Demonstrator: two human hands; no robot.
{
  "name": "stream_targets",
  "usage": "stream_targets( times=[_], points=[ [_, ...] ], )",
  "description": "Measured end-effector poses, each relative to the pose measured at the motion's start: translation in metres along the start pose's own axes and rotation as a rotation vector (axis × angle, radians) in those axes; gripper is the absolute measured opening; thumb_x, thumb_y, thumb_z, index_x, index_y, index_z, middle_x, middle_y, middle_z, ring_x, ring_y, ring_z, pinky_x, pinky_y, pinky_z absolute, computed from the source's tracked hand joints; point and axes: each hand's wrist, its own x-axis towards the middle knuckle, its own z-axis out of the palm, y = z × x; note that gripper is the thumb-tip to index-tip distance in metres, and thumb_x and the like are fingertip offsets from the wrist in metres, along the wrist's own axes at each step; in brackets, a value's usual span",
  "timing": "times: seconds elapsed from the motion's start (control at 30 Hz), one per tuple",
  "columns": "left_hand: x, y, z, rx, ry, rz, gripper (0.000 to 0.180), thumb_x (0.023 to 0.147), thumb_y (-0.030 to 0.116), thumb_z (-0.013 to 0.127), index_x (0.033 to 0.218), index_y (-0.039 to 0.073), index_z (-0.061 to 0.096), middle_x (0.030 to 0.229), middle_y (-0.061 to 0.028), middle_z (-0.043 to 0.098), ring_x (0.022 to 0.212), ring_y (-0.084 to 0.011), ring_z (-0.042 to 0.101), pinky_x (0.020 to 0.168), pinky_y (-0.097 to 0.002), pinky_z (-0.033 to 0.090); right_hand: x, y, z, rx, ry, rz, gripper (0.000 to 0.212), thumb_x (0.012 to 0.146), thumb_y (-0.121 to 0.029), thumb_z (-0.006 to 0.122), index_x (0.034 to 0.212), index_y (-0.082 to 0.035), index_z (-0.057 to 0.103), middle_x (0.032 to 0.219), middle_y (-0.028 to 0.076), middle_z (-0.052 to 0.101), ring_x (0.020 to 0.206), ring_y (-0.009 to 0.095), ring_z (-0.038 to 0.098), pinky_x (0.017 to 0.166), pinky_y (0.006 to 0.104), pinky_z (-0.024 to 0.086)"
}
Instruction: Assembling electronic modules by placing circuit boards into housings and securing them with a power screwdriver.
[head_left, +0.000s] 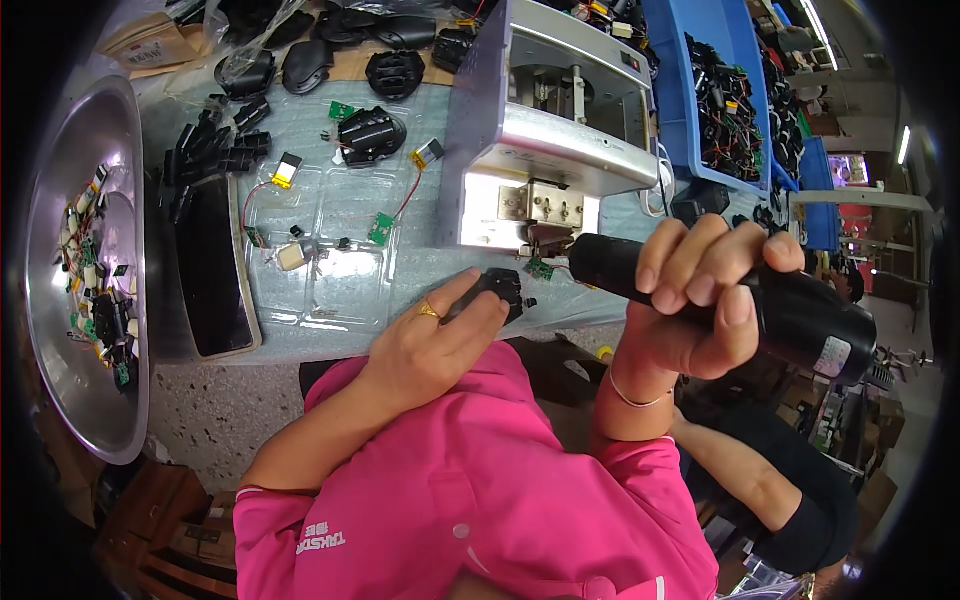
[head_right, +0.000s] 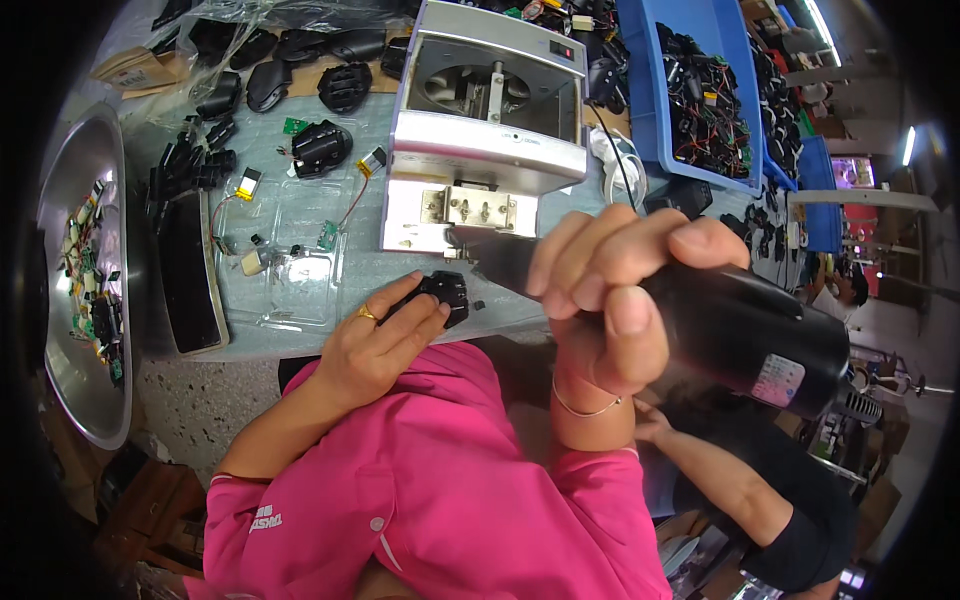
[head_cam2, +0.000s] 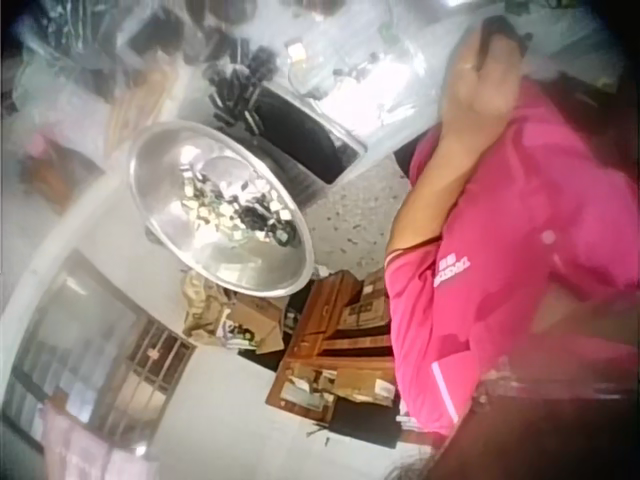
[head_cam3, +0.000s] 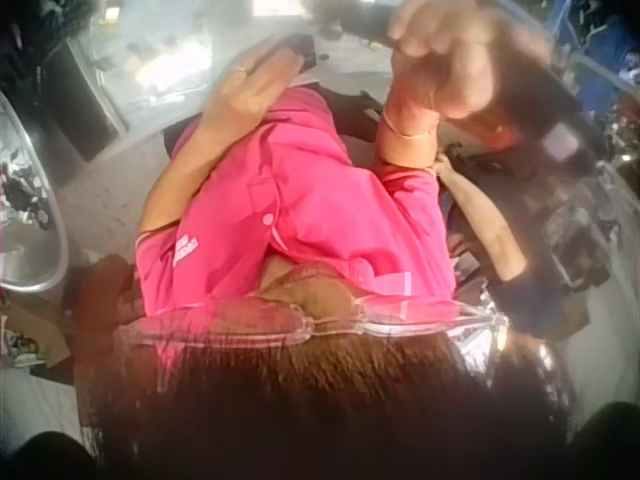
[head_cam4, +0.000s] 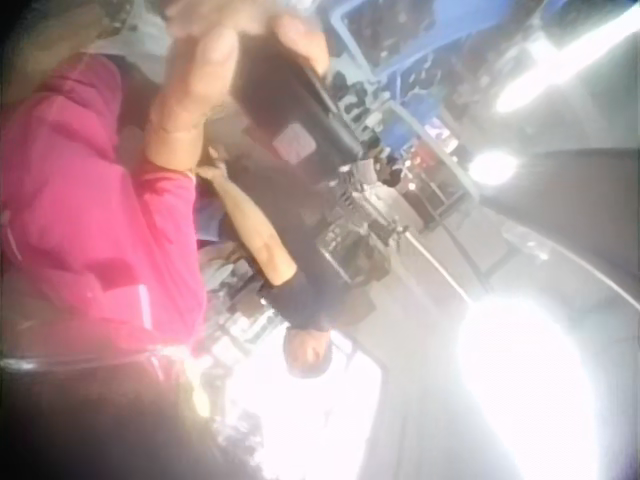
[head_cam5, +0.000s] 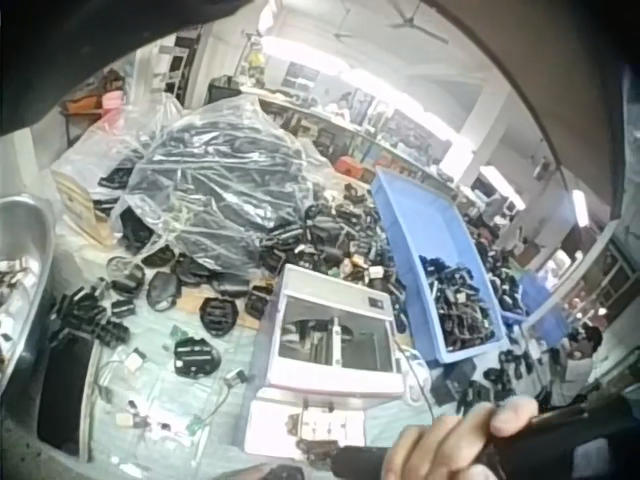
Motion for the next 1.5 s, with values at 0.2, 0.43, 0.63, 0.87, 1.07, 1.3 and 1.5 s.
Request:
stream_targets(
  times=[0.2, 0.43, 0.63, 0.87, 1.07, 1.3, 1.5],
  points=[
    [0.0, 0.0, 0.002, -0.012, 0.001, -0.004, 0.026, 0.076, 0.003, 0.072, 0.102, 0.001, 0.073, 0.105, -0.0076, 0.066, 0.108, -0.0303, 0.064, 0.084, -0.0357, 0.059, 0.002, 0.014, 0.003, -0.056, -0.098, -0.027, 0.037, 0.092, -0.007, 0.057, 0.127, -0.007, 0.044, 0.075, 0.005, 0.048, 0.056, 0.016, 0.05, 0.052, 0.0341, 0.048],
    [0.001, 0.002, 0.001, -0.027, 0.01, -0.013, 0.026, 0.075, 0.003, 0.072, 0.101, 0.001, 0.073, 0.105, -0.008, 0.066, 0.107, -0.0304, 0.064, 0.085, -0.0361, 0.059, 0.001, -0.005, 0.007, -0.03, -0.142, 0.07, 0.037, 0.091, -0.007, 0.058, 0.125, -0.008, 0.044, 0.074, 0.005, 0.048, 0.055, 0.016, 0.049, 0.052, 0.0341, 0.048],
    [-0.002, 0.001, 0.001, -0.022, -0.002, -0.016, 0.027, 0.075, 0.003, 0.073, 0.102, 0.001, 0.073, 0.106, -0.0088, 0.065, 0.107, -0.0312, 0.064, 0.085, -0.0366, 0.059, 0.003, -0.002, 0.012, -0.04, -0.003, 0.038, 0.042, 0.091, -0.008, 0.067, 0.124, -0.011, 0.041, 0.072, 0.005, 0.051, 0.055, 0.017, 0.051, 0.052, 0.0345, 0.05],
    [-0.001, -0.001, 0.003, -0.029, -0.043, 0.011, 0.027, 0.077, 0.001, 0.072, 0.104, 0.001, 0.072, 0.107, -0.0102, 0.065, 0.109, -0.0339, 0.064, 0.088, -0.0376, 0.057, 0.007, 0.01, -0.005, 0.041, -0.235, 0.083, 0.038, 0.094, -0.012, 0.05, 0.131, -0.009, 0.046, 0.08, 0.004, 0.048, 0.058, 0.015, 0.048, 0.054, 0.0329, 0.045],
    [0.0, 0.001, 0.005, -0.082, -0.061, -0.017, 0.035, 0.075, -0.001, 0.079, 0.109, 0.001, 0.071, 0.11, -0.0117, 0.064, 0.111, -0.0351, 0.063, 0.089, -0.0402, 0.055, 0.025, -0.008, -0.043, 0.239, -0.138, 0.075, 0.035, 0.095, -0.016, 0.048, 0.128, -0.006, 0.052, 0.078, 0.004, 0.053, 0.057, 0.017, 0.051, 0.055, 0.0367, 0.047],
    [-0.002, 0.001, 0.007, -0.082, -0.06, -0.036, 0.034, 0.074, -0.002, 0.079, 0.108, -0.001, 0.071, 0.11, -0.0124, 0.064, 0.11, -0.0359, 0.063, 0.089, -0.0411, 0.055, 0.021, -0.02, -0.059, 0.225, -0.113, 0.033, 0.036, 0.097, -0.018, 0.044, 0.13, -0.004, 0.051, 0.079, 0.004, 0.053, 0.057, 0.016, 0.05, 0.056, 0.0369, 0.047],
    [0.002, 0.0, 0.003, -0.08, -0.084, 0.001, 0.035, 0.073, -0.003, 0.079, 0.106, -0.002, 0.071, 0.106, -0.0139, 0.064, 0.109, -0.037, 0.063, 0.088, -0.0413, 0.056, 0.015, -0.023, -0.039, 0.166, -0.15, 0.096, 0.034, 0.093, -0.016, 0.05, 0.126, -0.005, 0.052, 0.081, 0.001, 0.05, 0.063, 0.013, 0.048, 0.06, 0.0322, 0.045]
  ],
)
